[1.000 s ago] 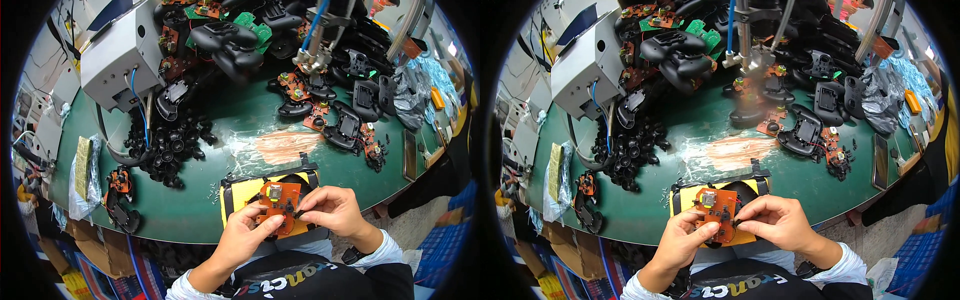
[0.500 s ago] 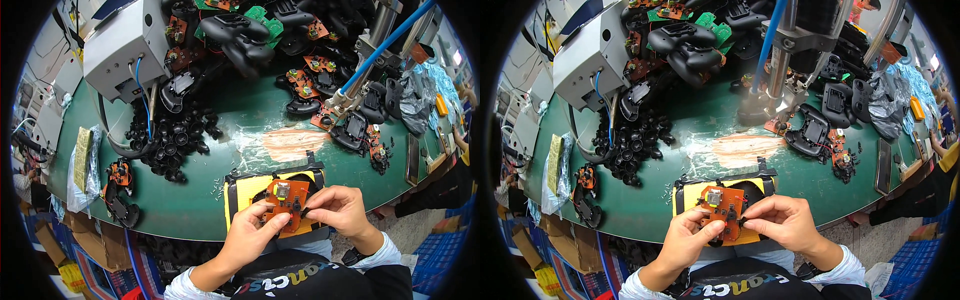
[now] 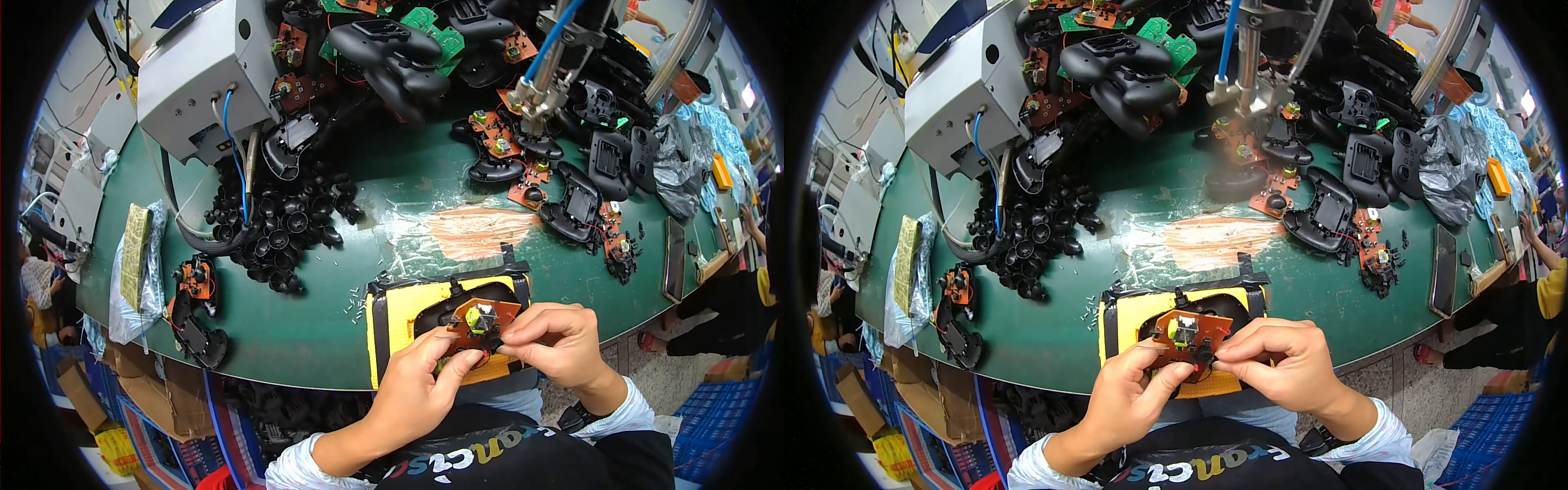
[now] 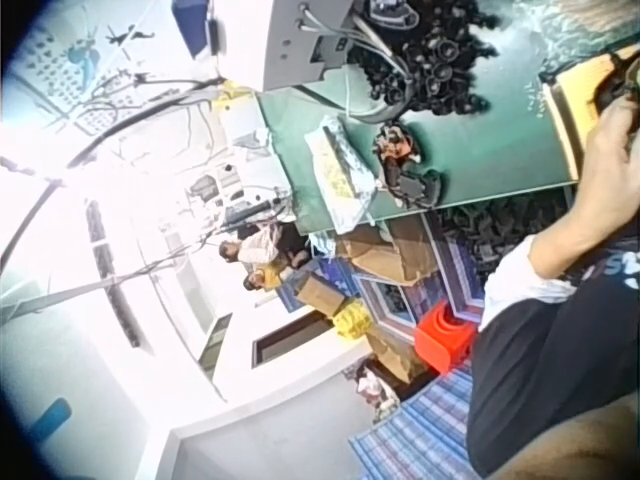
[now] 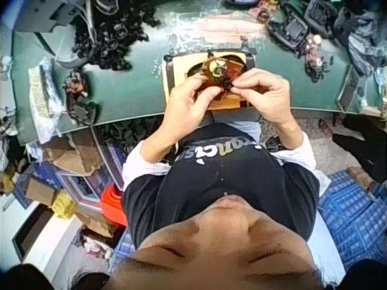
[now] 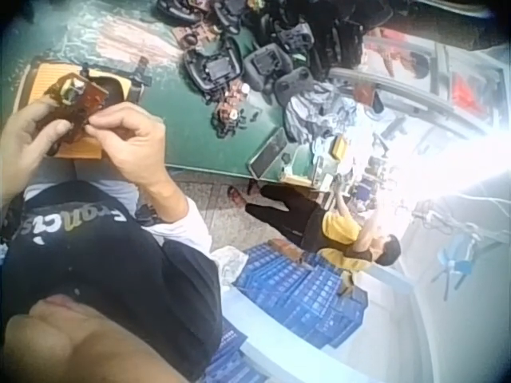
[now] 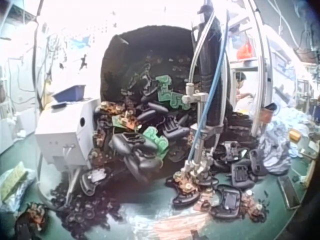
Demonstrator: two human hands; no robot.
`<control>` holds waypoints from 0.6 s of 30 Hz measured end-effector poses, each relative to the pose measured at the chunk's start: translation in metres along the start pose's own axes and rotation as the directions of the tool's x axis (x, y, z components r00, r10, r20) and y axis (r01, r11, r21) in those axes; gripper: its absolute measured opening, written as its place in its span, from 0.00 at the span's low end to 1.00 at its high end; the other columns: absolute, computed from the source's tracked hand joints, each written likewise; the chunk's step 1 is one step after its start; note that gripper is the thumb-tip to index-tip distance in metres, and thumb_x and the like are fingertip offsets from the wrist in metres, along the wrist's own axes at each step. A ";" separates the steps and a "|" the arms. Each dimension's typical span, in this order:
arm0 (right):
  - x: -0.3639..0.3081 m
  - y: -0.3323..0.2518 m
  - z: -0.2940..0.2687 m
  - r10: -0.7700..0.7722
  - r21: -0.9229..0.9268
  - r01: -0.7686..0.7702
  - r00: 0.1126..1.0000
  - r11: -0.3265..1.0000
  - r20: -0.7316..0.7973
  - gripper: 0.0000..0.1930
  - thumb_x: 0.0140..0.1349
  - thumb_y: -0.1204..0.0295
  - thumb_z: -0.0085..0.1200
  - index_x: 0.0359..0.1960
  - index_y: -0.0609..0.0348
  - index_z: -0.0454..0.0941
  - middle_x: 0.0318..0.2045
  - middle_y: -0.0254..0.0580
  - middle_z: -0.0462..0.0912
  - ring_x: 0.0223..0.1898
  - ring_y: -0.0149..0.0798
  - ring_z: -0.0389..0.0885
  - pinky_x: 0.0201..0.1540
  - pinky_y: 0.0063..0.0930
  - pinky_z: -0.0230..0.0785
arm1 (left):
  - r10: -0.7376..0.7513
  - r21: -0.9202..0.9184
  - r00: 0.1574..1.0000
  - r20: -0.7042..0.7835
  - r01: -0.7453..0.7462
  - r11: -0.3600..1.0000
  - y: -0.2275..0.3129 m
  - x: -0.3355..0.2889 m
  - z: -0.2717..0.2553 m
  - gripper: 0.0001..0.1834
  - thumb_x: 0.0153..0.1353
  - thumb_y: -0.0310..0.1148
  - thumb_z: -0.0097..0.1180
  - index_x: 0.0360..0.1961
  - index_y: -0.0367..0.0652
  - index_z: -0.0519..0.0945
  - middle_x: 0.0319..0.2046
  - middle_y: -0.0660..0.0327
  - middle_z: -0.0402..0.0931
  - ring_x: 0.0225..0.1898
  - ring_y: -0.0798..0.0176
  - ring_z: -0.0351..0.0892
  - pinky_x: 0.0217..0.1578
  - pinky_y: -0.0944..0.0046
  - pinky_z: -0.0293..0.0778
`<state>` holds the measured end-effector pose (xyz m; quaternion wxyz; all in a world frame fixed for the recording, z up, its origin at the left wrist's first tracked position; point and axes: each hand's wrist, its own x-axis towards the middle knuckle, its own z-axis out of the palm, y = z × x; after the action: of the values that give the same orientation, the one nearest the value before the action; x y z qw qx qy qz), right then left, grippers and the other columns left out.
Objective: Assembling the internal circuit boards and plastic shells of game controllers using a jig and pneumatic tool.
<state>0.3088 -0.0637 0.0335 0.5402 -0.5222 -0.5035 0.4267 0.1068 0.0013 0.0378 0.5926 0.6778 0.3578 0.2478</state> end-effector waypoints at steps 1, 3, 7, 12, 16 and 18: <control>0.001 -0.002 0.001 0.004 -0.034 -0.004 1.000 0.999 0.007 0.07 0.49 0.88 0.64 0.28 0.66 0.85 0.31 0.46 0.86 0.33 0.33 0.84 0.35 0.22 0.77 | 0.006 -0.048 1.000 -0.007 -0.007 0.999 -0.002 0.000 0.001 0.12 0.66 0.31 0.58 0.44 0.32 0.80 0.36 0.57 0.83 0.37 0.66 0.82 0.39 0.65 0.76; 0.000 0.004 0.000 -0.027 0.037 0.026 0.999 0.999 0.021 0.08 0.49 0.86 0.67 0.31 0.65 0.85 0.31 0.45 0.85 0.32 0.32 0.84 0.35 0.22 0.76 | 0.015 -0.095 1.000 -0.017 -0.016 0.995 0.000 0.001 -0.002 0.13 0.66 0.32 0.58 0.44 0.32 0.80 0.35 0.58 0.82 0.36 0.67 0.81 0.38 0.65 0.75; 0.008 -0.011 -0.012 -0.115 -0.292 0.128 0.991 0.948 0.064 0.24 0.46 0.74 0.74 0.47 0.63 0.81 0.40 0.46 0.83 0.36 0.37 0.83 0.41 0.27 0.76 | -0.189 -0.239 0.931 0.311 0.269 0.933 0.004 0.027 -0.026 0.16 0.68 0.36 0.56 0.47 0.31 0.79 0.33 0.63 0.79 0.35 0.74 0.75 0.38 0.69 0.74; 0.041 -0.026 -0.011 -0.346 -0.558 0.510 0.858 0.655 0.379 0.43 0.42 0.64 0.74 0.63 0.60 0.68 0.54 0.51 0.76 0.51 0.52 0.77 0.54 0.39 0.71 | -0.130 -0.240 0.882 0.454 0.261 0.935 0.013 0.040 -0.043 0.13 0.68 0.34 0.55 0.41 0.31 0.79 0.30 0.62 0.80 0.32 0.72 0.76 0.35 0.67 0.74; 0.047 -0.012 -0.005 -0.314 -0.464 0.496 0.854 0.734 0.416 0.41 0.46 0.66 0.73 0.63 0.60 0.67 0.56 0.52 0.74 0.53 0.52 0.76 0.57 0.40 0.70 | -0.085 -0.058 0.923 0.375 0.115 0.992 0.004 0.047 -0.047 0.13 0.67 0.34 0.56 0.38 0.31 0.79 0.28 0.59 0.80 0.30 0.70 0.77 0.32 0.66 0.73; 0.048 -0.020 -0.002 -0.156 -0.367 0.301 0.914 0.880 0.375 0.38 0.50 0.71 0.71 0.63 0.60 0.67 0.55 0.50 0.76 0.55 0.46 0.77 0.55 0.37 0.73 | -0.120 0.004 0.940 0.321 0.126 0.992 0.018 0.044 -0.046 0.13 0.65 0.33 0.57 0.36 0.31 0.79 0.26 0.57 0.80 0.29 0.69 0.77 0.31 0.65 0.72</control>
<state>0.3162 -0.0184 0.0579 0.3699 -0.4812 -0.7259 0.3236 0.1028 0.0639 0.0599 0.6626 0.6805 0.2965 0.1000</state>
